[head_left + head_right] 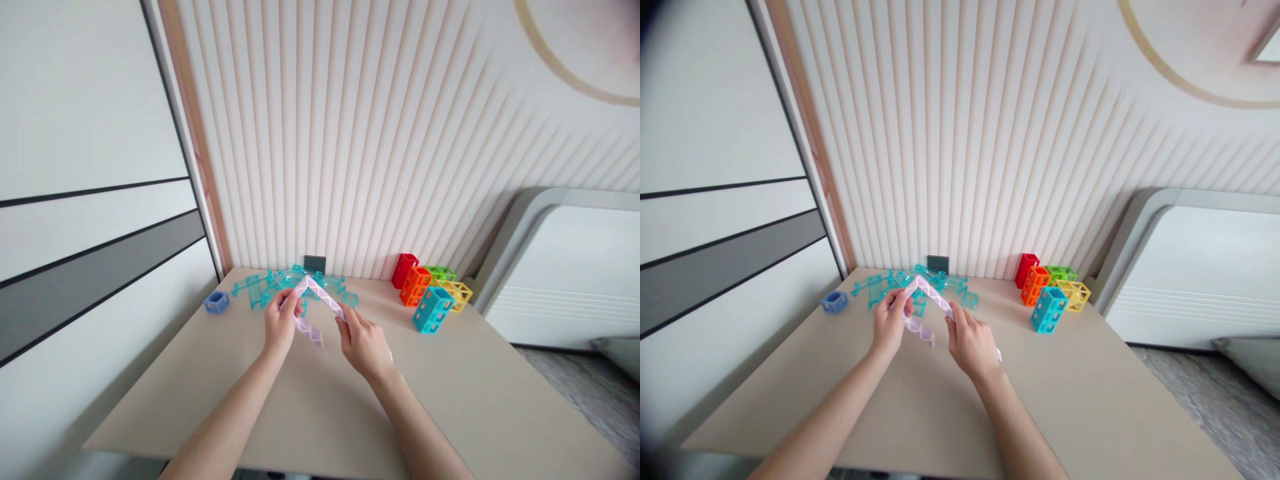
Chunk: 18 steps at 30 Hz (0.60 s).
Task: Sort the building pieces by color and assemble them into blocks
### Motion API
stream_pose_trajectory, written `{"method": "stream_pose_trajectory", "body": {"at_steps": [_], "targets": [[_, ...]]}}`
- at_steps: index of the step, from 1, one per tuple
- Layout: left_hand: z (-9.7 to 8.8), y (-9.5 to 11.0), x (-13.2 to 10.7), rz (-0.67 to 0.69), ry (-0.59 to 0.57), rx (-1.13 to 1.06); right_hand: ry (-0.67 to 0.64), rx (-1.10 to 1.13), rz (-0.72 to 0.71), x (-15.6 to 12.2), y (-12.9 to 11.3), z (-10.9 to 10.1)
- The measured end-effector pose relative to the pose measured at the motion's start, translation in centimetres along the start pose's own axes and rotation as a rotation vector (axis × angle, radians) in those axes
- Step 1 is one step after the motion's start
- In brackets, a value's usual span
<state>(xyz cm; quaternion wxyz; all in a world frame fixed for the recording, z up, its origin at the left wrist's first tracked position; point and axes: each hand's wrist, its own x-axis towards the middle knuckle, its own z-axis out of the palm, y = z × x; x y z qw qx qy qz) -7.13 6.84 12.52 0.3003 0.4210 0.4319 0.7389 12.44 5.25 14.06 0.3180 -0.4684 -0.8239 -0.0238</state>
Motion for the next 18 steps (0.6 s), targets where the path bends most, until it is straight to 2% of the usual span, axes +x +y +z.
{"method": "stream_pose_trajectory", "body": {"at_steps": [3,7,10,12,14,15,18], "targets": [[-0.7,-0.4,0.0,0.141,0.001,0.190,-0.085,0.037,0.043,-0.1,-0.2,-0.3],[-1.8,-0.6,0.5,0.455,-0.007,0.409,-0.163,0.189,0.050,-0.1,0.1,-0.6],[-2.5,-0.2,1.0,0.646,-0.051,0.447,-0.203,0.313,0.050,-0.2,0.5,-1.0],[-2.7,0.0,1.2,0.708,-0.064,0.440,-0.191,0.354,0.049,-0.2,0.7,-1.0],[-2.5,0.0,1.3,0.676,-0.023,0.404,-0.102,0.347,0.076,-0.2,0.7,-0.8],[-2.3,-0.1,1.3,0.614,0.013,0.369,-0.035,0.319,0.096,-0.3,0.6,-0.5],[-1.2,-0.7,1.0,0.303,0.085,0.203,0.145,0.171,0.101,-0.4,0.4,0.5]]}}
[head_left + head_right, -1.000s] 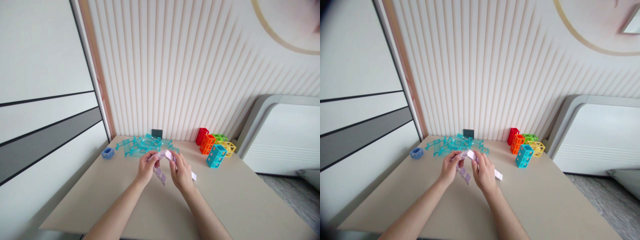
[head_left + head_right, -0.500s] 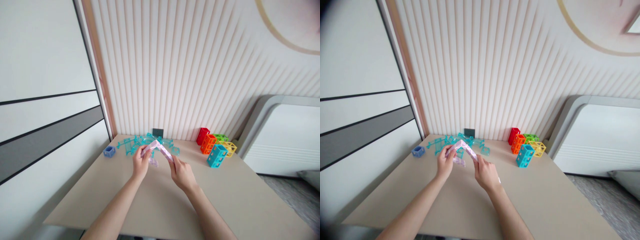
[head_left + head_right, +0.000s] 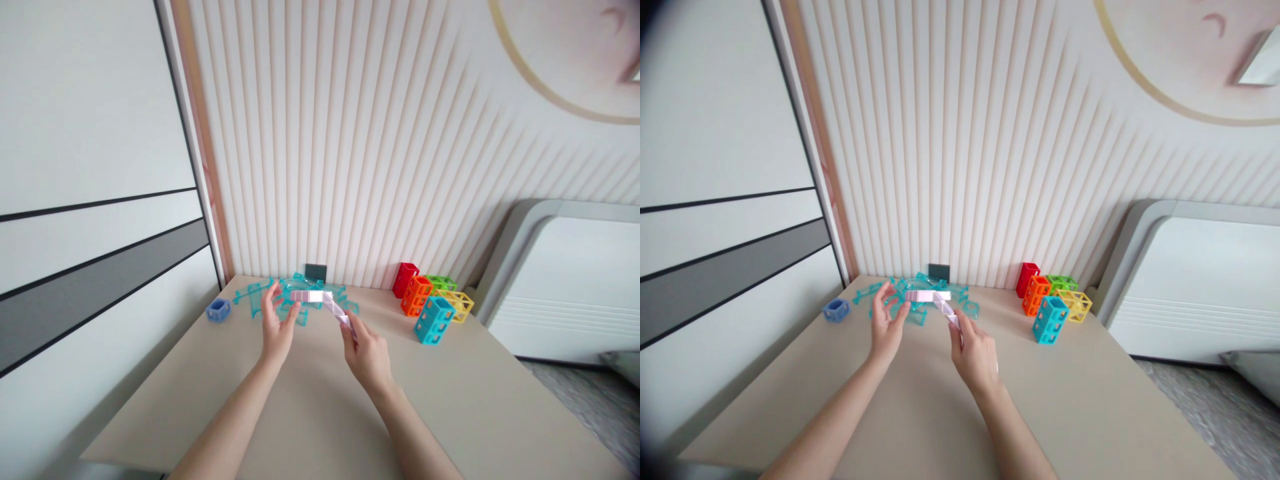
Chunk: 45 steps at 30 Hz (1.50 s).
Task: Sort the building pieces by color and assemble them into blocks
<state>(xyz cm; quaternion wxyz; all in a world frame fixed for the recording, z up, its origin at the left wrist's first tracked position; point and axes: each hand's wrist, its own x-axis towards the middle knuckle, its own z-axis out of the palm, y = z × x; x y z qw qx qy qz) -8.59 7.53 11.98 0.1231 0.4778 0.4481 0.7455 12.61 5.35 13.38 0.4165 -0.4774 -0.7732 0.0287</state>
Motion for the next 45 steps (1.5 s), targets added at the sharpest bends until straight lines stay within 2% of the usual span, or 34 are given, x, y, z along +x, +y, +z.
{"method": "stream_pose_trajectory", "body": {"at_steps": [2,4,6,8,10,12,14,16,18,21,24,27,32,34,37,41,45], "targets": [[0.9,0.1,-0.6,-0.221,-0.015,-0.109,0.070,-0.081,-0.043,-0.1,0.0,0.6],[1.6,0.6,-1.4,-0.417,-0.086,-0.233,0.117,-0.127,-0.077,-0.2,0.0,0.9],[2.2,1.4,-2.2,-0.569,-0.251,-0.390,0.127,-0.168,-0.137,-0.1,-0.1,0.9],[2.6,2.2,-2.8,-0.621,-0.417,-0.536,0.098,-0.207,-0.220,-0.1,-0.3,0.8],[2.8,2.6,-3.2,-0.639,-0.419,-0.605,0.048,-0.234,-0.302,-0.1,-0.6,0.8],[2.8,2.6,-3.3,-0.678,-0.332,-0.603,0.000,-0.239,-0.359,-0.1,-0.8,1.1],[2.5,2.4,-3.1,-0.710,-0.296,-0.583,-0.035,-0.225,-0.402,-0.2,-0.9,1.5],[2.2,2.3,-2.9,-0.702,-0.325,-0.567,-0.060,-0.212,-0.422,-0.4,-0.7,2.0],[1.8,2.5,-2.8,-0.659,-0.404,-0.532,-0.090,-0.209,-0.393,-0.6,-0.4,2.4],[1.6,3.0,-3.0,-0.576,-0.533,-0.480,-0.166,-0.191,-0.278,-0.7,-0.1,2.6],[1.6,3.1,-3.4,-0.526,-0.551,-0.476,-0.236,-0.103,-0.184,-0.5,-0.1,2.3],[1.7,2.4,-3.2,-0.457,-0.472,-0.424,-0.244,-0.007,-0.109,-0.2,0.0,1.8],[1.3,1.0,-1.8,-0.413,-0.149,-0.361,-0.222,0.064,-0.029,0.0,0.4,1.3],[1.1,0.9,-1.4,-0.409,-0.139,-0.337,-0.217,0.131,-0.002,0.0,0.3,1.2],[0.6,1.2,-1.3,-0.368,-0.252,-0.251,-0.237,0.244,0.070,0.2,0.1,1.0],[0.3,1.5,-1.9,-0.335,-0.457,-0.201,-0.282,0.394,0.271,0.7,0.5,0.6],[0.5,1.5,-2.5,-0.340,-0.524,-0.199,-0.436,0.645,0.471,1.0,1.3,0.6]]}}
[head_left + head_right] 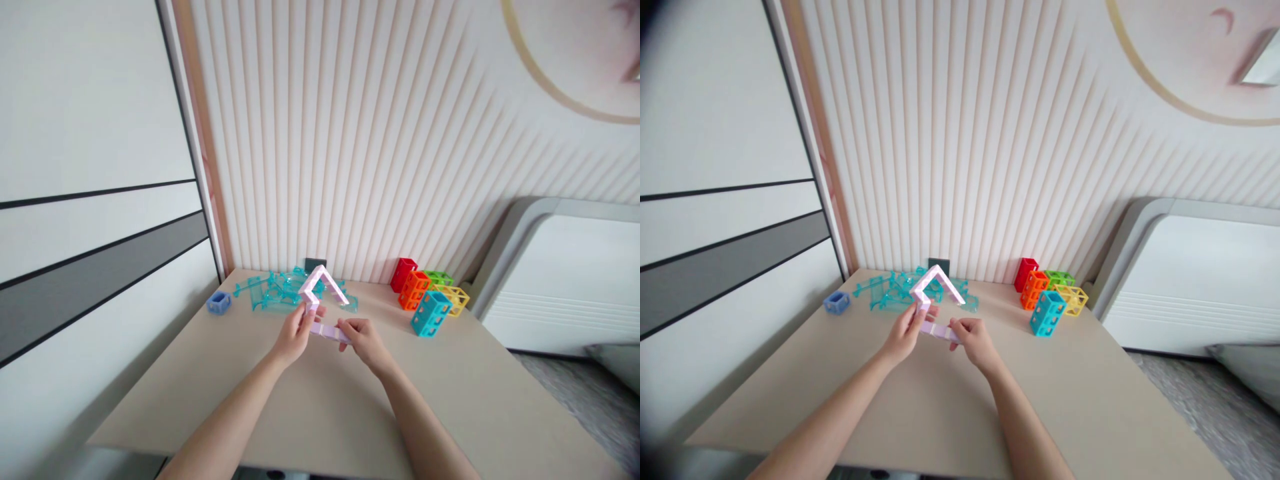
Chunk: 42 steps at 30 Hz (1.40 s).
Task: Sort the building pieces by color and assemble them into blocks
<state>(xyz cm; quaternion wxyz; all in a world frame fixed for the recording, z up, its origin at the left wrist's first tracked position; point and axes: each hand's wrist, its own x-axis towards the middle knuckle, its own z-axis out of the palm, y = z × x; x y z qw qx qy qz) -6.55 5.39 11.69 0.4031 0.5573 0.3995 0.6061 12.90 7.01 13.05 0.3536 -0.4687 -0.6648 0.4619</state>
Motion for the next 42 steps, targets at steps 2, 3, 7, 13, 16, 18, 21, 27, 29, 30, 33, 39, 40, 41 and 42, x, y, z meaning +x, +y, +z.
{"method": "stream_pose_trajectory", "body": {"at_steps": [2,3,7,13,16,18,21,27,29,30,33,39,40,41,42], "targets": [[0.2,0.0,-0.1,0.026,-0.019,0.020,-0.069,0.089,0.088,0.0,0.1,0.0],[0.2,0.0,-0.1,0.040,-0.018,0.025,-0.085,0.116,0.109,0.0,0.1,0.1],[0.0,0.0,0.4,0.040,0.102,0.005,-0.118,0.256,0.033,-0.7,-0.7,0.4],[-0.4,-0.5,1.1,-0.052,0.321,-0.095,-0.051,0.234,-0.157,-1.3,-1.7,0.9],[0.0,-0.6,0.8,-0.038,0.236,-0.141,-0.035,0.297,-0.142,-1.0,-1.0,1.4],[0.5,-0.6,0.5,-0.029,0.180,-0.199,-0.026,0.367,-0.104,-0.7,-0.2,1.6],[1.0,-0.6,0.0,-0.033,0.128,-0.313,-0.025,0.490,-0.040,-0.3,0.8,1.8],[0.8,-0.2,0.1,-0.090,0.080,-0.518,-0.065,0.656,0.061,0.0,0.6,1.3],[0.6,0.2,0.1,-0.104,0.074,-0.557,0.009,0.752,0.094,0.2,0.2,0.8],[0.6,0.3,0.1,-0.112,0.064,-0.572,0.051,0.801,0.110,0.3,0.0,0.4],[0.7,0.7,-0.2,-0.174,-0.022,-0.579,0.109,0.867,0.137,0.7,-0.3,-0.7],[1.1,0.6,-0.5,-0.289,-0.140,-0.467,0.032,0.721,0.080,0.4,0.0,-1.2],[1.1,0.6,-0.5,-0.292,-0.121,-0.446,0.023,0.670,0.068,0.3,0.1,-1.0],[1.1,0.5,-0.4,-0.295,-0.103,-0.426,0.023,0.615,0.045,0.3,0.2,-0.8],[1.0,0.4,-0.3,-0.300,-0.090,-0.410,0.032,0.555,0.013,0.4,0.4,-0.5]]}}
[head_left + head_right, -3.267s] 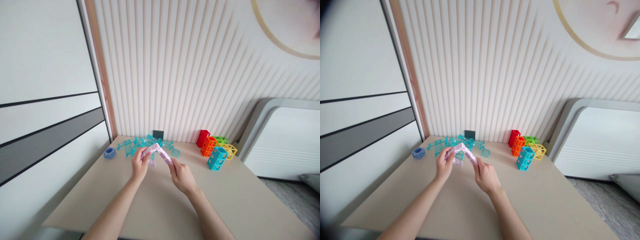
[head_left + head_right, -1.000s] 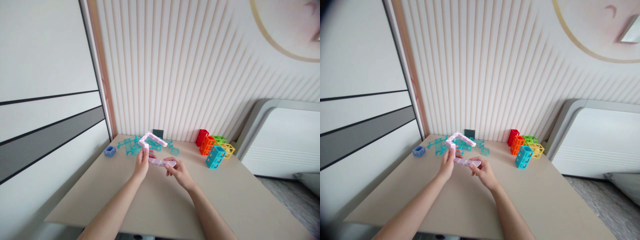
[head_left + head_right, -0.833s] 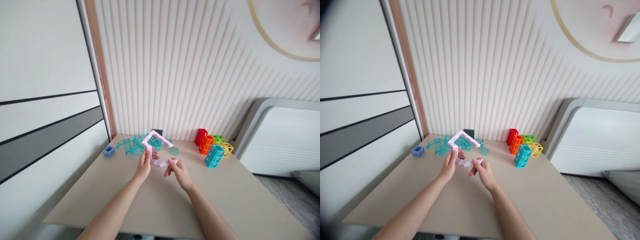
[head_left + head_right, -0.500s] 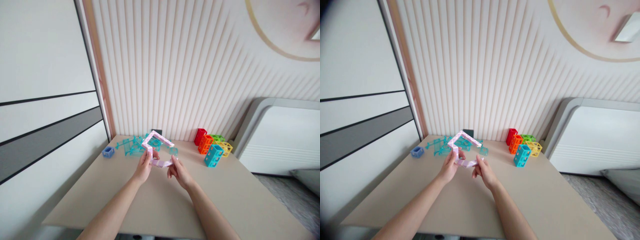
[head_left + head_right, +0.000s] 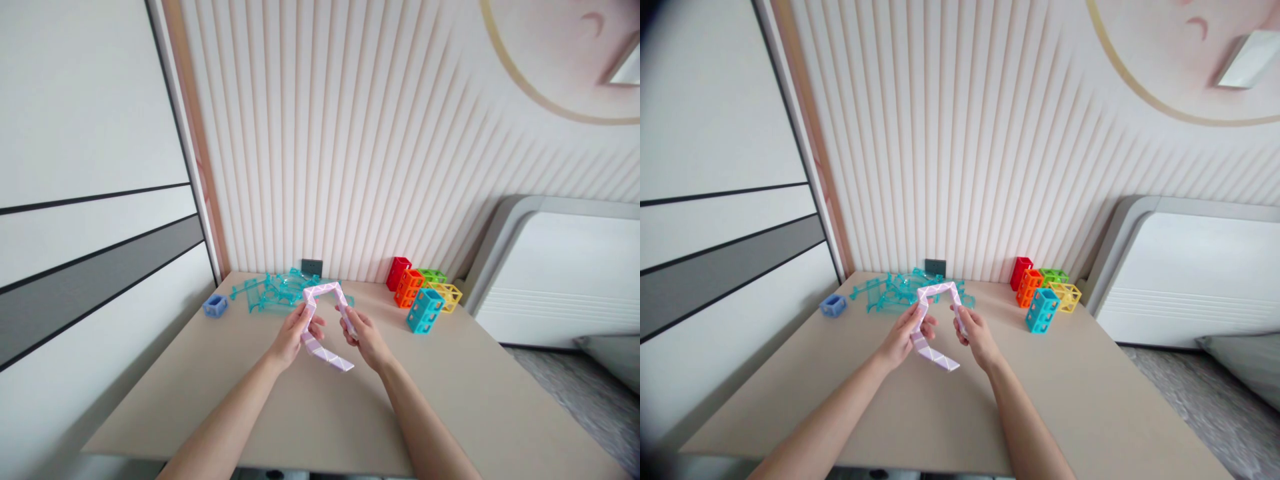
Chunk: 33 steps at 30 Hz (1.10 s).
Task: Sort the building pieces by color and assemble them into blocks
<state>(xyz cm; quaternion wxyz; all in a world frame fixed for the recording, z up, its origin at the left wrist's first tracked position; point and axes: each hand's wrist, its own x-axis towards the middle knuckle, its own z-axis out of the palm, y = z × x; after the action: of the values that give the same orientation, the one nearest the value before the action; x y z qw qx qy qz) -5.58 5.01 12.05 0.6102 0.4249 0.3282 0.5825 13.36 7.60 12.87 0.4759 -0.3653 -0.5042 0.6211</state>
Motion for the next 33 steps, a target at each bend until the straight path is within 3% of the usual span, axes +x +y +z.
{"method": "stream_pose_trajectory", "body": {"at_steps": [7,10,14,19,22,29,33], "targets": [[-0.8,-0.1,0.6,-0.083,0.117,-0.075,0.160,-0.607,-0.381,1.0,2.1,-0.5],[-1.0,0.0,0.7,-0.105,0.113,-0.075,0.223,-0.827,-0.441,1.3,2.5,-1.3],[-1.2,0.0,0.5,-0.176,0.045,-0.003,0.306,-1.062,-0.555,1.1,1.9,-2.4],[-1.2,-0.6,0.5,-0.400,0.065,0.102,0.317,-1.366,-0.734,0.3,0.4,-2.7],[-1.2,-0.5,0.8,-0.366,0.102,0.074,0.317,-1.378,-0.729,0.1,0.3,-2.3],[-1.5,0.0,1.1,-0.130,0.177,-0.142,0.241,-1.200,-0.623,0.6,2.1,-2.0],[-1.6,0.4,1.2,0.017,0.244,-0.159,0.176,-1.095,-0.572,0.8,2.9,-1.4]]}}
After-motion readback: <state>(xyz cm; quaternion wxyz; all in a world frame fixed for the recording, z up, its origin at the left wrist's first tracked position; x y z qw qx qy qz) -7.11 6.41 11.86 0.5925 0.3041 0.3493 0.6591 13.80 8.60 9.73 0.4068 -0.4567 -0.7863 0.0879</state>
